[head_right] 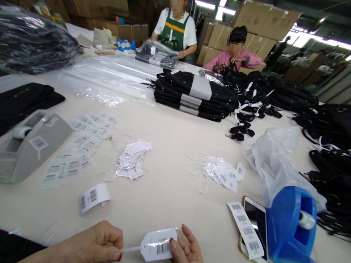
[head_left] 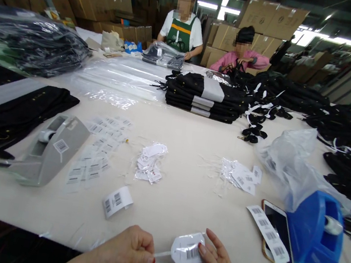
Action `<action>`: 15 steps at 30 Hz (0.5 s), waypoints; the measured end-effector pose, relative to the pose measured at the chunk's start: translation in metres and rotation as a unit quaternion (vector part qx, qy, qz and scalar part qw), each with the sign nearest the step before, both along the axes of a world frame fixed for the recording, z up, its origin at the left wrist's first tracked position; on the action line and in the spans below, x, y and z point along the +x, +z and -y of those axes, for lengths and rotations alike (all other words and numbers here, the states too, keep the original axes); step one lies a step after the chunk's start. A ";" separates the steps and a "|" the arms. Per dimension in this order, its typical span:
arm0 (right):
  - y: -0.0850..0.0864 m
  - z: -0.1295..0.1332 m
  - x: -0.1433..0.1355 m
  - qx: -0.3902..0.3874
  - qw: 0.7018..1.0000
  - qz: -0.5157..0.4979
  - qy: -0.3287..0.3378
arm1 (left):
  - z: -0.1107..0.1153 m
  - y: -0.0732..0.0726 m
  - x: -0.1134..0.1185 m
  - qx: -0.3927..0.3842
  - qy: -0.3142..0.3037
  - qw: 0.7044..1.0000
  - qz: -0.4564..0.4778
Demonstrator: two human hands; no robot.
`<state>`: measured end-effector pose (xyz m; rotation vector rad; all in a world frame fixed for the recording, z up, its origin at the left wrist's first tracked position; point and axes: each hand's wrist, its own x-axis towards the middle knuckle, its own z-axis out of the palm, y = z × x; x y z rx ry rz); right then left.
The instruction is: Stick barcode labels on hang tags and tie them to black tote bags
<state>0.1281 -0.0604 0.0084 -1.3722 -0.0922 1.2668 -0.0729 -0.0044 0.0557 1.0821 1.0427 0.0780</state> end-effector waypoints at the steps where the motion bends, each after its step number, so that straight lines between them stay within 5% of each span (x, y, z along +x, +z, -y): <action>1: -0.002 0.000 0.000 0.001 1.000 0.000 -0.006 | 0.000 -0.002 0.000 0.005 -0.002 1.000 -0.002; 7: -0.002 -0.015 0.016 0.029 0.999 0.028 -0.032 | -0.001 -0.024 0.006 0.088 0.011 0.996 -0.014; 10: 0.014 -0.050 0.054 0.048 0.990 0.125 -0.043 | -0.004 -0.024 0.005 0.171 0.011 0.984 -0.046; 15: 0.039 -0.122 0.130 0.041 0.934 0.348 -0.073 | -0.010 -0.021 -0.013 0.277 0.042 0.953 -0.111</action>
